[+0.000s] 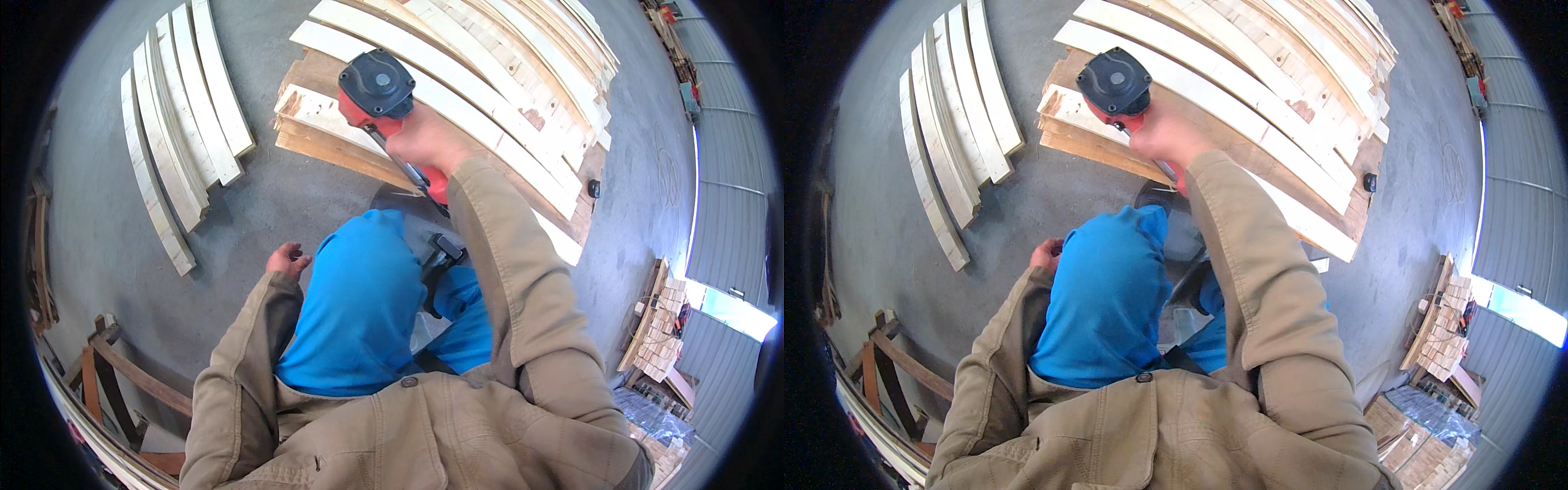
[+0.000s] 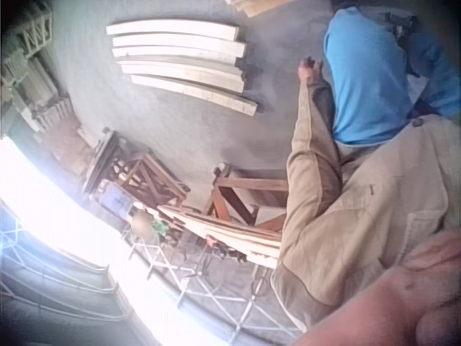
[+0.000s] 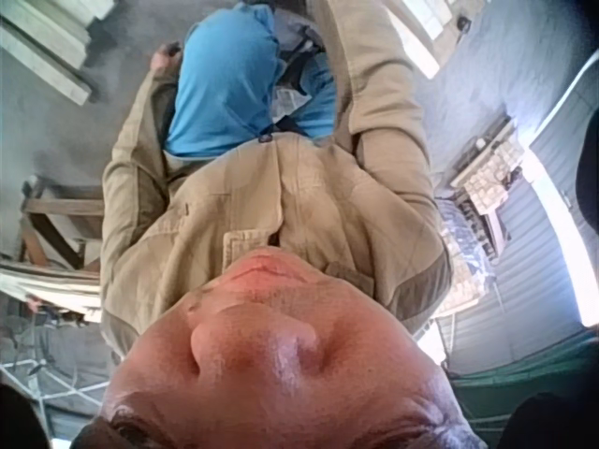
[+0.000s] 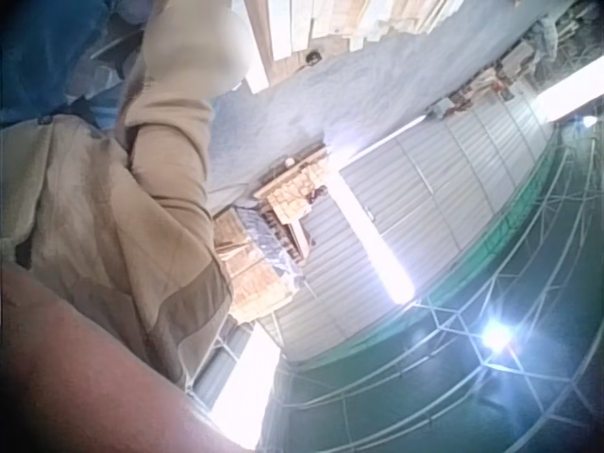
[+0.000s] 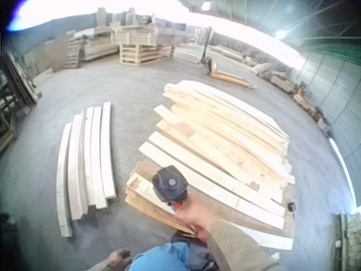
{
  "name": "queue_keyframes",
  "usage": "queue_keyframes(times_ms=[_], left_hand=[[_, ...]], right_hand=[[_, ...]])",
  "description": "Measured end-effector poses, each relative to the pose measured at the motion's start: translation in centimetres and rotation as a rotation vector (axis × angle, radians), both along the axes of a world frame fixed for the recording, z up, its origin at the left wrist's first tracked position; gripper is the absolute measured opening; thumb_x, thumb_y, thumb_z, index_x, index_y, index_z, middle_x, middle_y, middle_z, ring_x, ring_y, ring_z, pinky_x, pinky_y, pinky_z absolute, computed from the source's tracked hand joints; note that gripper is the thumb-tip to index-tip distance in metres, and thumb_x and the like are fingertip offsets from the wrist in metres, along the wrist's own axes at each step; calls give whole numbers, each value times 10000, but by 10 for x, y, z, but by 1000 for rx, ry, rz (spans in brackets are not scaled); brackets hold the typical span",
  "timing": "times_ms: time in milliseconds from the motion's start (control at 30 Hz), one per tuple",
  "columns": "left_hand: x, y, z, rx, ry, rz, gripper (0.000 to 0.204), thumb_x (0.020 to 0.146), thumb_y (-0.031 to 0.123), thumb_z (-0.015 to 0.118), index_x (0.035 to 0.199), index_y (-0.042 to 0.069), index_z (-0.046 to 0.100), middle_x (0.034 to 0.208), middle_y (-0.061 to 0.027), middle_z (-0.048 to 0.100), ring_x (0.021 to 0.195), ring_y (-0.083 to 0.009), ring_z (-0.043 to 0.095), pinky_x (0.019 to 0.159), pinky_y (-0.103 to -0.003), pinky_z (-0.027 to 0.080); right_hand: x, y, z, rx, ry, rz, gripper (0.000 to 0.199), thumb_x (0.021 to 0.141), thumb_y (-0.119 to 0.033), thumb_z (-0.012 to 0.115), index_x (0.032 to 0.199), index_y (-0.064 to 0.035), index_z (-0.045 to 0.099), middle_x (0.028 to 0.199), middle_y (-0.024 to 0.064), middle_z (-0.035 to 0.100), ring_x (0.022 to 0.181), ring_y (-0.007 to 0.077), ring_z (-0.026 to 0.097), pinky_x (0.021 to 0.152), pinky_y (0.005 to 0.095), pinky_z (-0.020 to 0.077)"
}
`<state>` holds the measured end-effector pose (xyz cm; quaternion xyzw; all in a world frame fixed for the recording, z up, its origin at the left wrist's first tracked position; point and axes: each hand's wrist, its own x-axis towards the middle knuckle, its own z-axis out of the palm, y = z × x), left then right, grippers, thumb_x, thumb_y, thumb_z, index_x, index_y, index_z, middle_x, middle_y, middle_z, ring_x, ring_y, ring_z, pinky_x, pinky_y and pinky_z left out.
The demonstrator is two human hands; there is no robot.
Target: The person assembles wooden planks on a workbench using a pneumatic nail gun and a hammer. They position each plank, drive nails, and occasionally tap the wood to align it before moving to the next piece.
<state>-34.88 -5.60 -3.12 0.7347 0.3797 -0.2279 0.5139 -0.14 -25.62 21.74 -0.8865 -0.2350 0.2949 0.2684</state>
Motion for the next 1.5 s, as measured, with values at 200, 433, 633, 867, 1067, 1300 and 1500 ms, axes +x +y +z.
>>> queue_keyframes(times_ms=[200,433,633,867,1067,1300,1500], left_hand=[[31,-11,25,26,-64,-21,581,885,197,855,1400,11,662,1329,-195,731,1233,-328,705,1066,-441,563],[136,-50,76,297,-422,-375,737,791,238,896,1459,115,609,1420,-169,639,1330,-359,608,1120,-484,500],[240,-106,118,583,-776,-850,930,750,248,932,1563,219,482,1622,-105,446,1532,-348,384,1258,-555,329],[309,-159,110,665,-651,-1144,929,716,225,933,1543,175,513,1573,-128,509,1506,-346,429,1256,-556,334],[335,-152,106,614,-637,-1310,810,786,219,892,1511,83,558,1527,-153,578,1416,-365,533,1222,-500,399],[415,-156,126,489,-458,-1263,555,945,355,777,1388,41,662,1420,-168,660,1307,-361,616,1125,-486,478],[388,-172,111,682,-716,-1249,583,957,477,754,1325,34,666,1242,-197,689,1194,-388,636,1094,-503,460]], right_hand=[[4,-97,20,96,97,-41,444,815,-119,742,1246,-17,699,995,156,734,900,256,682,792,374,534],[-35,-255,64,-125,54,-404,406,805,-76,698,1195,22,747,1042,171,789,980,233,737,934,364,565],[-90,-358,59,-330,30,-697,341,794,-85,665,1100,43,744,972,227,779,957,310,764,886,395,580],[-133,-400,56,-253,20,-774,369,786,-119,668,1091,84,712,984,285,758,994,413,751,897,435,577],[-149,-416,47,-248,6,-980,364,783,-107,695,1087,93,701,977,260,765,965,348,761,866,398,574],[-147,-426,56,-158,43,-933,326,787,-97,696,1047,98,702,910,256,753,871,302,752,829,379,567],[-146,-427,51,-153,19,-924,340,781,-108,702,1046,105,701,904,270,747,867,350,752,829,395,569]])
